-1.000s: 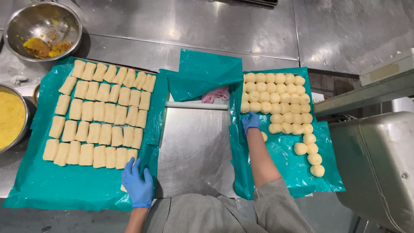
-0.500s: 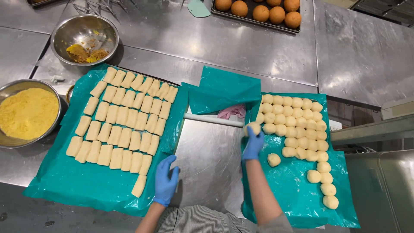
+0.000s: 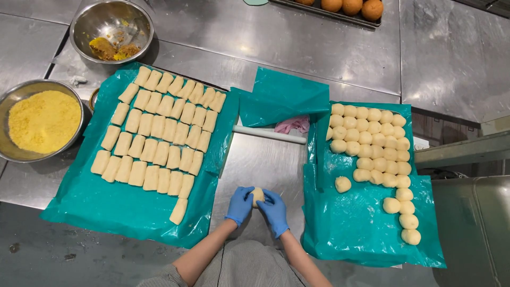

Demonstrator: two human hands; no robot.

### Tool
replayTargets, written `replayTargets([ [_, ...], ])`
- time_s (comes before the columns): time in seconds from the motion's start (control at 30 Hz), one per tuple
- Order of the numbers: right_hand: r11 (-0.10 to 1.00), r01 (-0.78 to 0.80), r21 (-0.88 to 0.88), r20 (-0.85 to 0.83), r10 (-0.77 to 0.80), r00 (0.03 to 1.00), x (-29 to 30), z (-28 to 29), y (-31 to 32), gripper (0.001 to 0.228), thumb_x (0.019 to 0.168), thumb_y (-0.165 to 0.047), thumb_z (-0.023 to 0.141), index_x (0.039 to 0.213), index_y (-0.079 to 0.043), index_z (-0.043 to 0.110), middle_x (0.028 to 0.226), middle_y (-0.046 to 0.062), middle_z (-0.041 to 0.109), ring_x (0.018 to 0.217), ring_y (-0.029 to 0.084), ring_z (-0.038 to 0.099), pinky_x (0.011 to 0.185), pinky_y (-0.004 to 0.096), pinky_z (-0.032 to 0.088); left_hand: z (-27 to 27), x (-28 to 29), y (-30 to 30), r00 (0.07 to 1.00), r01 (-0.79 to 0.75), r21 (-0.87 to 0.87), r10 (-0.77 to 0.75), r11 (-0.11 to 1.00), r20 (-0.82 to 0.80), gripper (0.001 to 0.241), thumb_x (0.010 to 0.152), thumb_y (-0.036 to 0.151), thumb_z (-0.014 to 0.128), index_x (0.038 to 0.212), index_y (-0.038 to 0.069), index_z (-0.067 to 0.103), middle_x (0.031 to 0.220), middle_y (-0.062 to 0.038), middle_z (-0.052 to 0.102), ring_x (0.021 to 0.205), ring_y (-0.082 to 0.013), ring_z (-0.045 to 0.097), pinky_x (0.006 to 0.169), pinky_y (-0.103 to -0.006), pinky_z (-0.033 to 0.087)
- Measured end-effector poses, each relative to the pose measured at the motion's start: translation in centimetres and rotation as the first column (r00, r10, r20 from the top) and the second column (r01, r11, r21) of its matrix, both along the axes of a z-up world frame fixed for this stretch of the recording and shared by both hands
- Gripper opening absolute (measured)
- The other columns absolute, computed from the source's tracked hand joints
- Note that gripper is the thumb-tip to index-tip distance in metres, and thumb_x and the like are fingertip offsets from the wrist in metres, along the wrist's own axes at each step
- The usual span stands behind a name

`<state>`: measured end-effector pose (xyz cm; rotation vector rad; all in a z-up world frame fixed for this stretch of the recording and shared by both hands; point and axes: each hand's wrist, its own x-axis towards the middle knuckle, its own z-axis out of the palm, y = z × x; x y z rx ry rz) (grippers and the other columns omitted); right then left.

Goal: Rolling out small pieces of dough with a rolling pin and folding them into rectangular shapes.

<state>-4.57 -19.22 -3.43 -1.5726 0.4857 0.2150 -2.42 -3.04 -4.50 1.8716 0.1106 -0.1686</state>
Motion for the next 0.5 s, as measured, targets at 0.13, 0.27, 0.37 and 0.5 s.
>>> replayTargets([
  [0.13,0.98,-0.132,-0.147,0.077,0.144,0.987,2.3,0.2,-1.2,0.051,0.079,-0.008,0.082,0.127,-0.001,0.067,0.119,0.007,0.065,0.102,0.02,0.072,0.089,0.031,0.061,6.3,1.3,-1.0,0.995,0.023,0.238,-0.046,0.971,0.091,0.03,0.092,0.018,0.063,0.117,0.003,0.069,0.127,-0.019,0.061,0.114,-0.0382,0.061,0.101,-0.0447,0.048],
  [0.27,0.817,0.019,-0.576,0.285,0.179,0.942,10.7,3.4,-4.2,0.05,0.085,-0.003,0.067,0.134,-0.005,0.062,0.123,0.016,0.059,0.102,0.027,0.064,0.088,0.038,0.055,7.9,2.7,-2.3,0.872,0.203,0.571,-0.413,0.795,0.264,0.044,0.094,0.026,0.059,0.13,0.001,0.061,0.145,-0.024,0.049,0.136,-0.0465,0.04,0.114,-0.0581,0.027],
  [0.37,0.684,0.111,-0.721,0.43,0.315,0.846,16.7,4.9,-6.4,0.048,0.089,-0.005,0.066,0.136,-0.005,0.059,0.131,0.019,0.06,0.116,0.034,0.061,0.101,0.042,0.05,6.4,2.4,-2.5,0.758,0.323,0.675,-0.609,0.663,0.235,0.05,0.097,0.029,0.054,0.138,-0.001,0.056,0.15,-0.024,0.046,0.143,-0.0465,0.034,0.118,-0.0616,0.02],
  [0.5,0.474,0.081,-0.877,0.371,0.559,0.742,21.6,6.2,-7.4,0.057,0.081,-0.015,0.072,0.136,-0.004,0.059,0.135,0.021,0.06,0.121,0.041,0.058,0.103,0.048,0.045,5.0,2.7,-2.9,0.734,0.358,0.705,-0.652,0.612,0.193,0.055,0.099,0.028,0.052,0.143,-0.005,0.05,0.154,-0.026,0.042,0.147,-0.045,0.03,0.122,-0.058,0.018],
])
